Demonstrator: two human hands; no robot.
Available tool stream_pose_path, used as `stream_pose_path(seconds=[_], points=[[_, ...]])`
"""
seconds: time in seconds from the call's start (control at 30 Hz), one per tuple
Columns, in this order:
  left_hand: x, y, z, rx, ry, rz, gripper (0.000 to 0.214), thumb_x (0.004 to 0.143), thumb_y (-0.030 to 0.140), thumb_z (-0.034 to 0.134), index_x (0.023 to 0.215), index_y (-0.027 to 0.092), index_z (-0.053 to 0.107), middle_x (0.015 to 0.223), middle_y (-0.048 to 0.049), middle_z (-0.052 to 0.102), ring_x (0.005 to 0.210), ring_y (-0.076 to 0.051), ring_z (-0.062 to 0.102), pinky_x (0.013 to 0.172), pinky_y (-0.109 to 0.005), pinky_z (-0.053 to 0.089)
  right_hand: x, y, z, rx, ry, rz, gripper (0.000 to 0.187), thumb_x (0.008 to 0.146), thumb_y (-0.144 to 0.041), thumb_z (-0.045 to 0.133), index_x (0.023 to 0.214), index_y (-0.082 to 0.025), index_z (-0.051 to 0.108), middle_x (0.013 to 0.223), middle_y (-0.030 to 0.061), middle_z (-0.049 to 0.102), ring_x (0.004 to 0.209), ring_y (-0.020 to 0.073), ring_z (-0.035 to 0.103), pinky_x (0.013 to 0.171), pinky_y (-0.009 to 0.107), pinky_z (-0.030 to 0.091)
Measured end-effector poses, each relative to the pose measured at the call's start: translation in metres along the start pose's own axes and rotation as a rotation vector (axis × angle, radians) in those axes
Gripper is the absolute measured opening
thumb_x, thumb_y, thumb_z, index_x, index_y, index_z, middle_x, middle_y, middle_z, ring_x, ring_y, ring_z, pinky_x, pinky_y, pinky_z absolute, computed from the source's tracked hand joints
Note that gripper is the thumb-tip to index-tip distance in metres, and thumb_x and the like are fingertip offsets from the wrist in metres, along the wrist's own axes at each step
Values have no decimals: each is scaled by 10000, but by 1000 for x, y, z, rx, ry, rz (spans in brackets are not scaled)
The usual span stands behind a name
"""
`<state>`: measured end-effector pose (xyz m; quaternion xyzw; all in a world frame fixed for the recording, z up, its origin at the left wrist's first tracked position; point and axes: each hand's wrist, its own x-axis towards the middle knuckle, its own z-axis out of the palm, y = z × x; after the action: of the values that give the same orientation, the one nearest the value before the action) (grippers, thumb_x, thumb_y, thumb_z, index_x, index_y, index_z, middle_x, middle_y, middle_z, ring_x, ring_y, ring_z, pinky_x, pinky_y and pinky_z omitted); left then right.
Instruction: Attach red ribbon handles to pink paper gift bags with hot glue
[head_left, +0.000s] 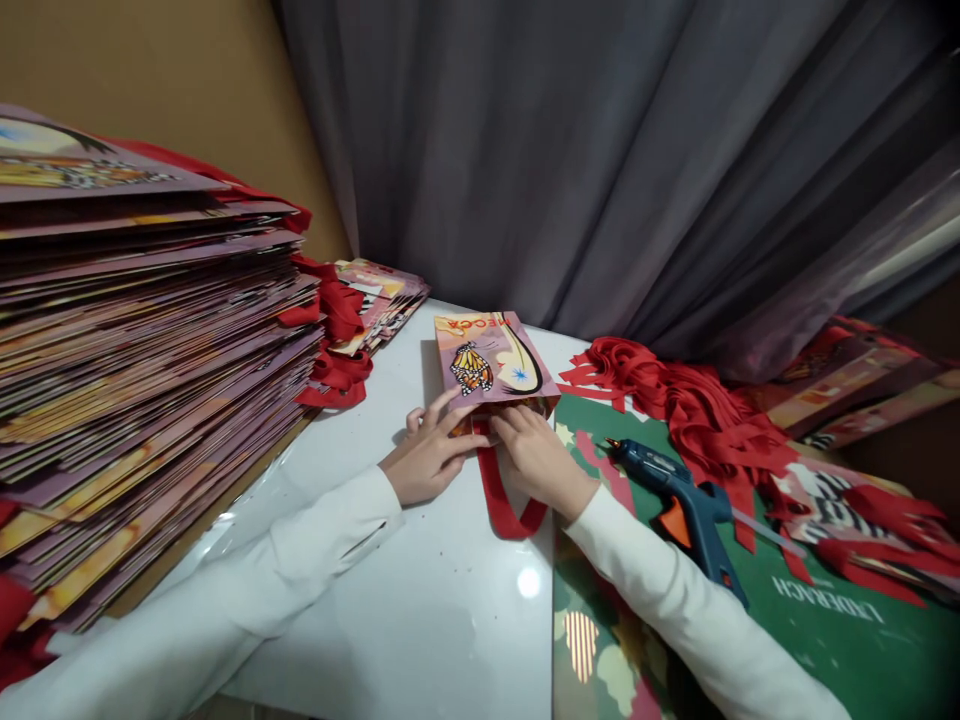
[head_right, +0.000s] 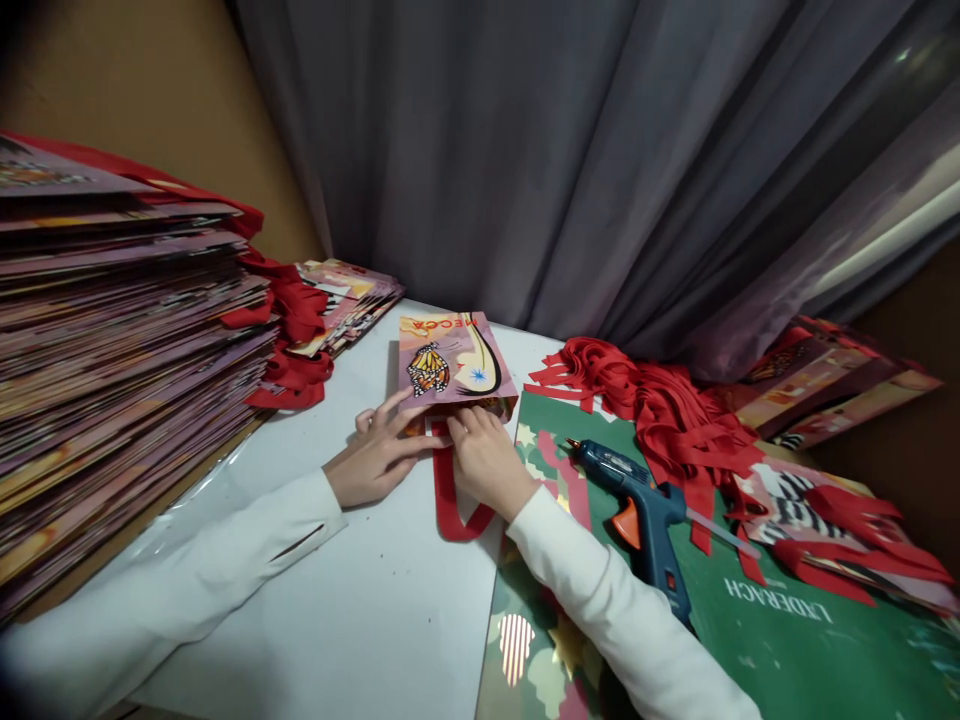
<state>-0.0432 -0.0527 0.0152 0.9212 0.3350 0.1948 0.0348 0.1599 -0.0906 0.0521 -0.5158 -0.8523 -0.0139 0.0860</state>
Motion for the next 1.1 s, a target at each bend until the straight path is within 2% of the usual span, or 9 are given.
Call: stream_pose_path(seconds=[0.1, 0.2, 0.33, 0.43, 0.5, 0.6, 0.7, 0.87, 1.1], points=[[0, 0, 0, -22, -6, -9, 519, 846, 110, 448, 1251, 396, 601, 1503, -41, 343, 1422, -401, 169, 918, -564, 329, 13, 8, 5, -94, -135, 31, 332, 886, -114, 444, 1165, -112, 623, 1118, 160, 612, 1076, 283, 516, 930, 408, 409], [0, 0, 1, -31, -12, -16, 518, 852, 113, 444, 1255, 401, 599, 1509, -40, 335, 1424, -402, 167, 927, -580, 322, 17, 8, 9, -119, -156, 33, 321, 903, -124, 444, 1168, -133, 626, 1140, 151, 609, 1078, 286, 520, 911, 405, 405], [-1, 0, 0, -44, -9, -19, 525, 847, 109, 449, 1253, 407, 598, 1514, -31, 329, 1434, -394, 149, 932, -568, 330, 4, 9, 2, -40, -36, 40, 230, 900, -103, 470, 1071, -128, 622, 1057, 121, 628, 1017, 247, 540, 891, 355, 406], [0, 0, 0, -60, -7, -22, 521, 844, 110, 455, 1252, 400, 602, 1528, -24, 313, 1434, -396, 145, 946, -567, 325, -18, 15, -9, 31, 99, 184, 104, 918, -137, 498, 917, -156, 601, 909, 69, 631, 871, 199, 561, 768, 296, 415], [0, -1, 1, -65, -11, -18, 517, 844, 115, 457, 1251, 399, 603, 1529, -20, 313, 1429, -400, 153, 947, -569, 324, -34, 23, -12, -10, 164, 293, 149, 939, -189, 502, 820, -179, 591, 823, 48, 618, 794, 194, 554, 708, 294, 403], [0, -2, 2, -73, -6, -22, 527, 838, 116, 459, 1256, 406, 598, 1519, -14, 330, 1420, -400, 164, 947, -570, 325, -50, 36, -10, -144, 210, 385, 291, 981, -286, 460, 757, -181, 614, 812, 69, 633, 792, 220, 556, 720, 326, 406], [-1, -2, 3, -74, 9, -21, 533, 836, 118, 461, 1266, 404, 591, 1520, -18, 332, 1421, -399, 147, 960, -577, 321, -54, 41, -1, -141, 192, 377, 280, 993, -285, 427, 914, -152, 660, 940, 107, 678, 875, 239, 588, 803, 358, 438], [-1, 0, 2, -46, 11, -11, 538, 850, 117, 445, 1280, 410, 580, 1516, -39, 331, 1422, -394, 149, 948, -583, 331, -50, 29, 14, 24, 95, 183, 347, 982, -217, 420, 1271, -121, 585, 1333, 134, 600, 1227, 253, 532, 1047, 416, 404], [-3, 4, -2, -64, 45, -25, 590, 828, 112, 460, 1321, 422, 556, 1514, -32, 353, 1425, -389, 170, 984, -579, 303, -48, 19, 27, 51, 87, 193, 407, 967, -232, 458, 1332, -74, 545, 1396, 174, 546, 1262, 278, 504, 1058, 460, 419]])
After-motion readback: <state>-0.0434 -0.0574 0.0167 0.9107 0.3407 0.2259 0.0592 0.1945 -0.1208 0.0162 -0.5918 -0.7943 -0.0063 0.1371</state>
